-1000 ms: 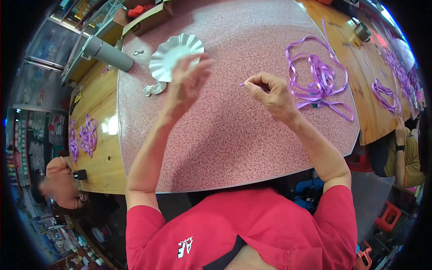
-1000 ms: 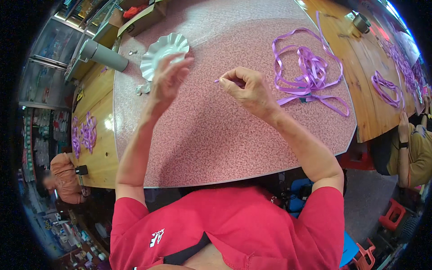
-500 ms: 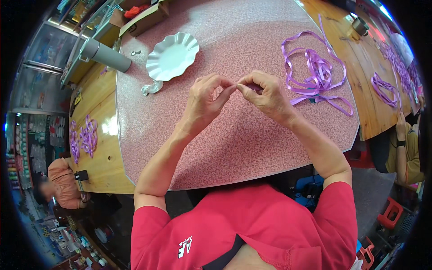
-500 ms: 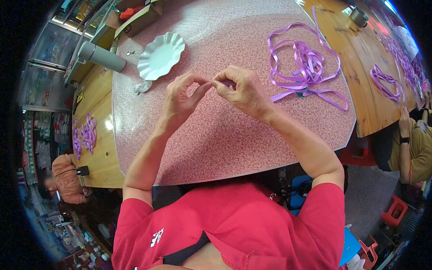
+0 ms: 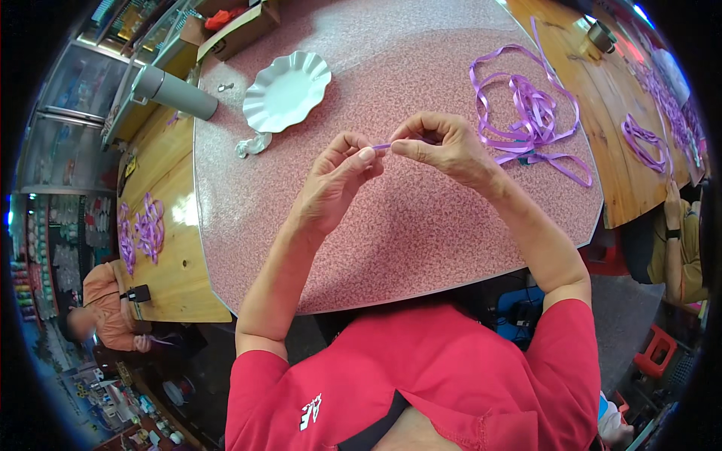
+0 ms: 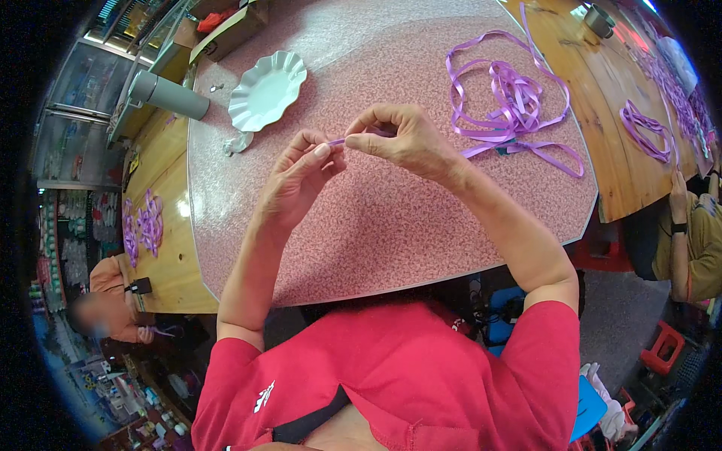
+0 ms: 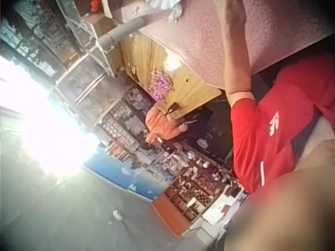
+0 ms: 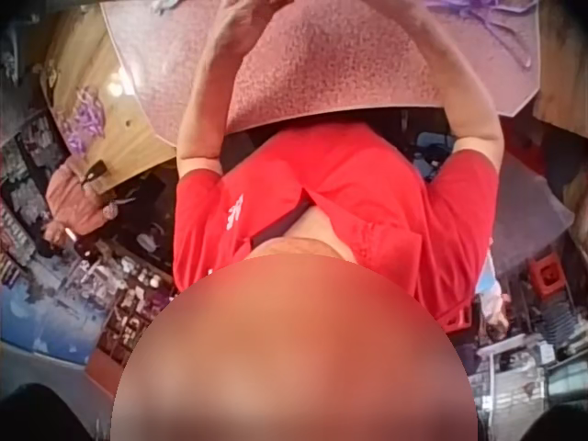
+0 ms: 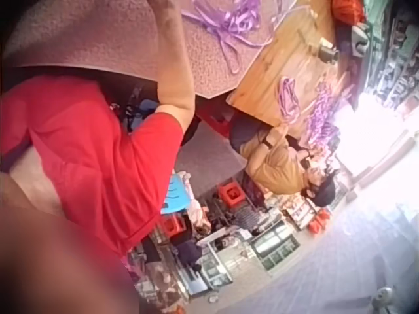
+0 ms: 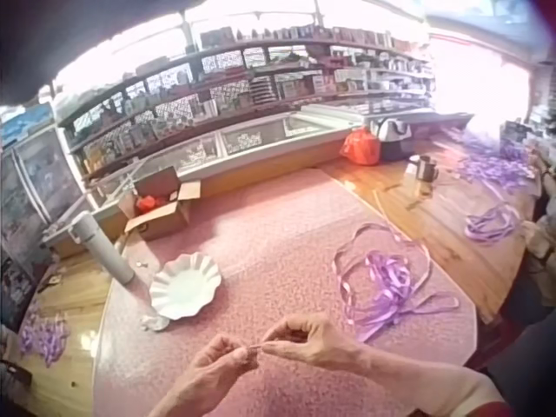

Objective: Joining the ends of thin purple plastic strips together to create loops.

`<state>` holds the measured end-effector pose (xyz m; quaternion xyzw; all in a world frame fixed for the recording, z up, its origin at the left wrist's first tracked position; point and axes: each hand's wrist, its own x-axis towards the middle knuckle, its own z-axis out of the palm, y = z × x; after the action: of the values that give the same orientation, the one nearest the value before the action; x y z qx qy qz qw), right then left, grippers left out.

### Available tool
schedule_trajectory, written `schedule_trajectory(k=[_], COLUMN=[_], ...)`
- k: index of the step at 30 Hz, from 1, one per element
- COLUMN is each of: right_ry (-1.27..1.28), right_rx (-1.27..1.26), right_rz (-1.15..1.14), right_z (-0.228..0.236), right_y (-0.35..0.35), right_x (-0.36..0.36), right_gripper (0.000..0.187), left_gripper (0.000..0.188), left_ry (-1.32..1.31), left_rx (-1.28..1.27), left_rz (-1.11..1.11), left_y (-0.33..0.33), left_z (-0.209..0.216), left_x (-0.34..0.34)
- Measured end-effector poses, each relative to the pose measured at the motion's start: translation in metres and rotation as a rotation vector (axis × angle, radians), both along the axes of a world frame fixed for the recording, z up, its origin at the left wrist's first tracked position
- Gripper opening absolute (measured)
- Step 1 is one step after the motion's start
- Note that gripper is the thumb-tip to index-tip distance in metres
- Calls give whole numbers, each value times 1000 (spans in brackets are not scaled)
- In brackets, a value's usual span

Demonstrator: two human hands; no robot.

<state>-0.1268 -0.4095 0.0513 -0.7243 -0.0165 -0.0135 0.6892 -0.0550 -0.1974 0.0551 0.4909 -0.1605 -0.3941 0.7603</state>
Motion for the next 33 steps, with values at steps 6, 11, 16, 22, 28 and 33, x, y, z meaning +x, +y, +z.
schedule_trajectory(k=[6, 11, 16, 22, 28, 33], right_ry=[-86, -85, -75, -298, -217, 197], right_rx=[83, -43, 48, -129, -79, 319], right_rz=[7, -14, -58, -129, -180, -96], right_z=[-1, 5, 1, -9, -4, -5], right_y=[-1, -5, 4, 17, 19, 15], right_x=[3, 2, 4, -1, -3, -2], right_gripper=[14, 19, 16, 10, 11, 21], left_gripper=[8, 7, 6, 6, 13, 16], left_ry=[167, 289, 390, -50, -1522, -1855], left_rx=[-128, -198, -341, -125, 441, 429], left_rz=[-34, -25, 72, 340, 433, 308], left_y=[6, 9, 1, -16, -16, -18], left_z=[-2, 4, 5, 3, 0, 7], left_x=[-3, -9, -18, -18, -7, -7])
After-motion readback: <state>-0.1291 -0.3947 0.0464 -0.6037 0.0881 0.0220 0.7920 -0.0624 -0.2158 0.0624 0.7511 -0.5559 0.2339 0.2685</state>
